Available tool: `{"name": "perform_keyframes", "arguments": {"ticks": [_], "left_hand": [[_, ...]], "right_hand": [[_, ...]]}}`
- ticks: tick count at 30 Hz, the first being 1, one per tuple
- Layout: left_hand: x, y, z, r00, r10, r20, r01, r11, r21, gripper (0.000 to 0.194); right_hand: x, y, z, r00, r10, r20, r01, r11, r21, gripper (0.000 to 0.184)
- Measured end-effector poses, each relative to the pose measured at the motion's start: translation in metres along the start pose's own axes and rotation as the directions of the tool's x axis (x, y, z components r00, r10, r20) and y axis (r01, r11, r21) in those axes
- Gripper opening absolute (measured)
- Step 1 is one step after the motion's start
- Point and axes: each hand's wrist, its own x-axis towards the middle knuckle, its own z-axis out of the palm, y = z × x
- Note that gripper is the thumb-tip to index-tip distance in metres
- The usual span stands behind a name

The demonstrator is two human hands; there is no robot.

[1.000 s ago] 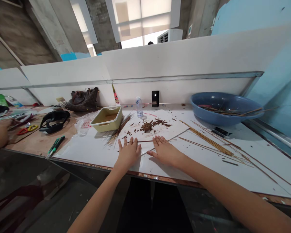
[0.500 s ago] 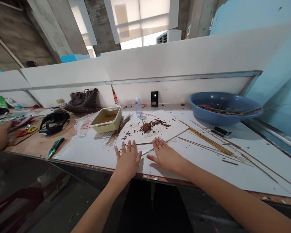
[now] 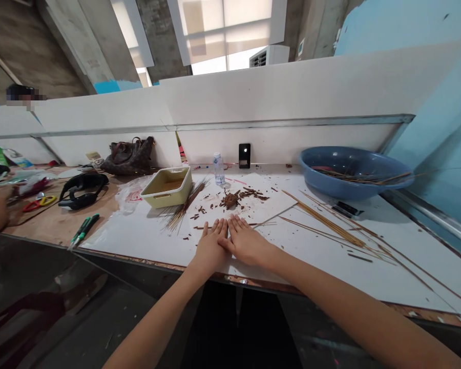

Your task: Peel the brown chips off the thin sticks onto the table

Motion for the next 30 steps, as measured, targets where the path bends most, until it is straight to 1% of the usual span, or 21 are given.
{"name": "perform_keyframes", "arguments": {"ticks": [3, 5, 7, 10, 12, 14, 18, 21, 24, 26, 28, 30], "left_hand": [[-0.014, -0.004, 0.014, 0.996, 0.025, -0.081, -0.025, 1.000, 0.006, 0.066], [-0.016, -0.007, 0.017, 0.993, 0.031, -0.110, -0.031, 1.000, 0.005, 0.066], [-0.009, -0.009, 0.013, 0.995, 0.031, -0.091, -0.031, 1.000, -0.001, 0.067], [0.008, -0.010, 0.001, 0.999, 0.002, -0.042, -0.003, 1.000, -0.009, 0.067], [0.012, -0.010, -0.002, 0.999, -0.007, -0.044, 0.007, 1.000, -0.009, 0.066], [0.006, -0.010, 0.001, 0.997, 0.011, -0.073, -0.011, 1.000, 0.002, 0.065], [-0.014, -0.012, 0.014, 0.988, 0.063, -0.142, -0.058, 0.997, 0.043, 0.064], [-0.010, -0.014, 0.012, 0.989, 0.053, -0.139, -0.050, 0.998, 0.030, 0.062], [0.005, -0.016, 0.004, 0.993, 0.014, -0.121, -0.013, 1.000, 0.005, 0.061], [0.009, -0.017, 0.002, 0.991, 0.002, -0.132, -0.002, 1.000, 0.002, 0.061], [0.003, -0.019, 0.006, 0.987, 0.015, -0.158, -0.013, 1.000, 0.013, 0.061], [-0.007, -0.020, 0.013, 0.983, 0.035, -0.181, -0.030, 0.999, 0.030, 0.061]], "right_hand": [[-0.012, -0.003, 0.010, 1.000, -0.012, -0.021, 0.012, 1.000, 0.004, 0.100], [-0.014, -0.003, 0.013, 1.000, -0.012, -0.024, 0.012, 1.000, 0.012, 0.101], [-0.006, -0.002, 0.010, 1.000, -0.003, -0.012, 0.003, 1.000, 0.020, 0.100], [0.011, 0.000, 0.000, 0.999, 0.053, 0.005, -0.053, 0.998, 0.022, 0.096], [0.014, -0.001, -0.004, 0.996, 0.083, 0.016, -0.083, 0.996, 0.021, 0.098], [0.006, -0.004, -0.001, 0.997, 0.071, 0.017, -0.072, 0.997, 0.023, 0.102], [-0.018, -0.005, 0.012, 1.000, -0.001, -0.025, 0.001, 1.000, 0.018, 0.103], [-0.012, 0.000, 0.009, 1.000, -0.008, -0.028, 0.008, 1.000, 0.007, 0.100], [0.006, 0.004, -0.001, 0.999, 0.050, 0.012, -0.049, 0.999, -0.018, 0.099], [0.011, 0.006, -0.002, 0.998, 0.066, 0.005, -0.065, 0.997, -0.039, 0.098], [0.005, 0.006, 0.003, 0.998, 0.043, -0.036, -0.045, 0.997, -0.057, 0.096], [-0.006, 0.006, 0.013, 0.997, 0.004, -0.076, -0.010, 0.997, -0.078, 0.094]]}}
